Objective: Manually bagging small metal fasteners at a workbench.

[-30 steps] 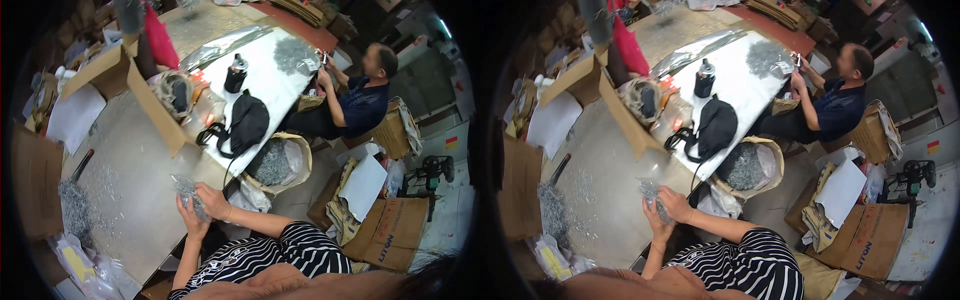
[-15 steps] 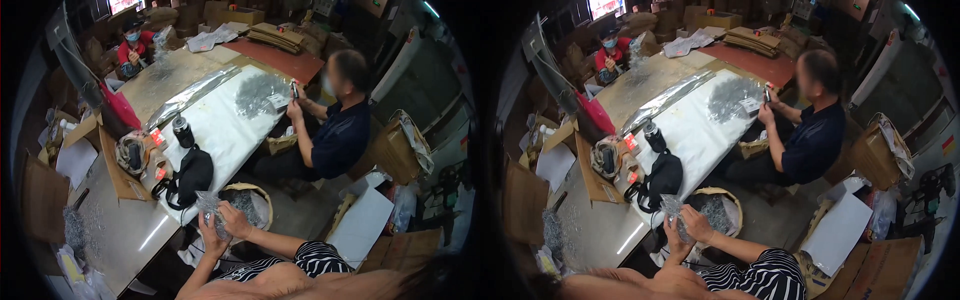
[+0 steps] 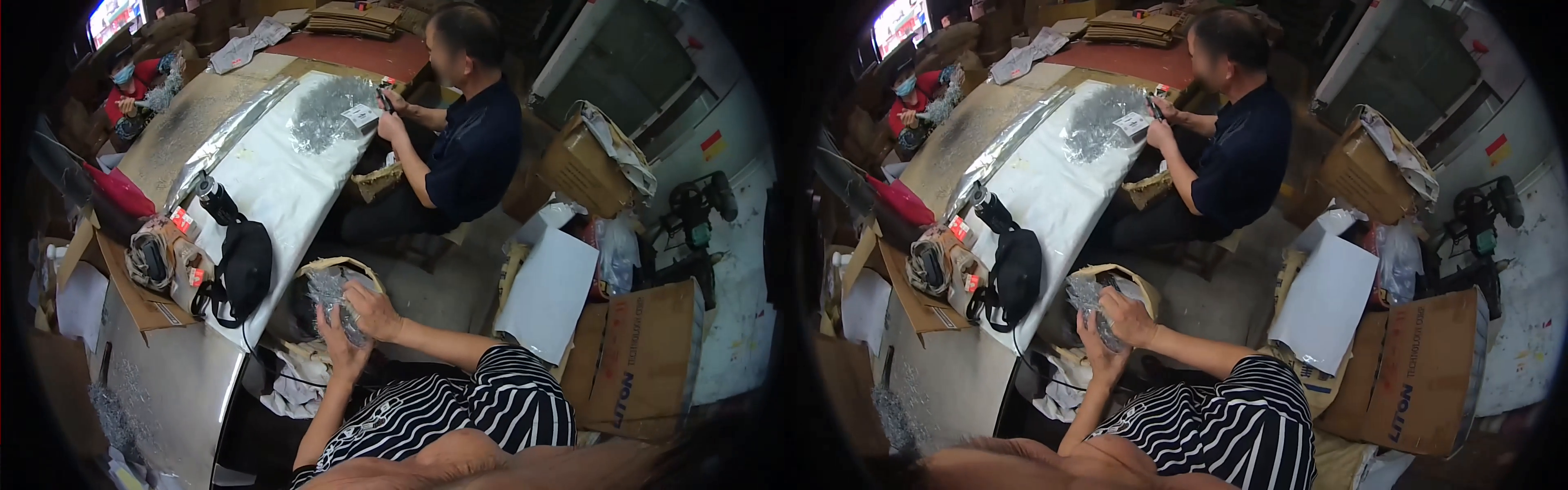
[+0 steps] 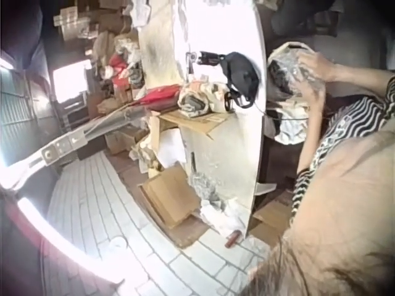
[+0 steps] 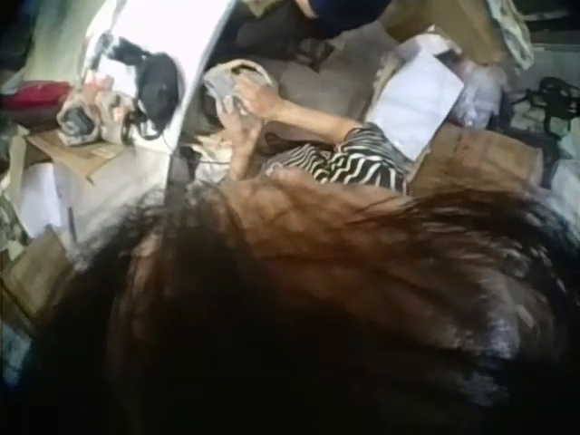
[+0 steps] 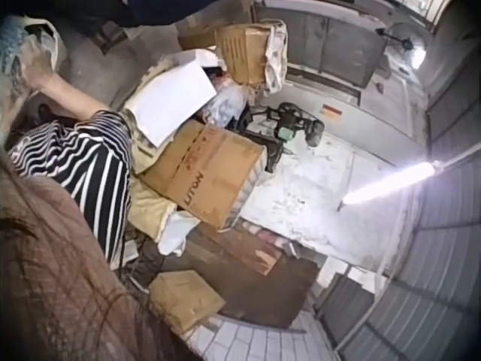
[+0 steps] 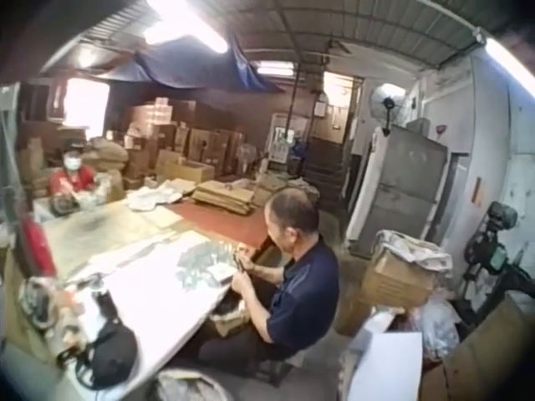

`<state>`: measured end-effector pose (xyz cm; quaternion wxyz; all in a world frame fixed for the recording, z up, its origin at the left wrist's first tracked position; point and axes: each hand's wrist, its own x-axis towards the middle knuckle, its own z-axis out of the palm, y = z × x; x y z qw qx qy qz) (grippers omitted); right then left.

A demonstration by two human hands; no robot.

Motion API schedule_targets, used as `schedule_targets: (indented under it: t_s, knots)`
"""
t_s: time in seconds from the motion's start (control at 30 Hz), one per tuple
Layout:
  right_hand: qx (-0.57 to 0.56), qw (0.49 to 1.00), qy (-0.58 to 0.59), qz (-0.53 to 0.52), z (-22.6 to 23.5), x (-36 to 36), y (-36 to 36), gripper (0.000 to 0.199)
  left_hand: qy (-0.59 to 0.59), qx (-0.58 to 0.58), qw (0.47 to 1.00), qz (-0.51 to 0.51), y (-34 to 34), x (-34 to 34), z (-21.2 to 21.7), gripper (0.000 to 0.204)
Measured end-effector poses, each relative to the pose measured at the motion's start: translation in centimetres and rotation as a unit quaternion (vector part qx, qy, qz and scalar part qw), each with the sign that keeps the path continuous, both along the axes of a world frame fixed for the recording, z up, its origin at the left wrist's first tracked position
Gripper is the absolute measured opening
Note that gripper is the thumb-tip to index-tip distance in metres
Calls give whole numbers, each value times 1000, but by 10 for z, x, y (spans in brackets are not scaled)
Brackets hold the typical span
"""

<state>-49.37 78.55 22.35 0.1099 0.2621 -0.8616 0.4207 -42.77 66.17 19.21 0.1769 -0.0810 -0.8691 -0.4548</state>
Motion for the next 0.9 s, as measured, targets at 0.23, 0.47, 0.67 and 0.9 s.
schedule_targets:
  t_s: [0.23,0.47,0.67,0.9]
  knots:
    - [30,999,-35,20,-3,33,-23,29,-31,43,999,-2,-22,35,-3,98]
    - [7,1000,-21,11,1,23,-47,33,-28,13,1000,1,-52,26,3,92]
    - [-16,999,-44,0,-22,-21,-38,26,-57,-12,998,-37,-49,-19,-7,97]
    - [-63,997,-31,41,-57,-174,-21,16,-80,-50,995,19,-22,-157,-36,94]
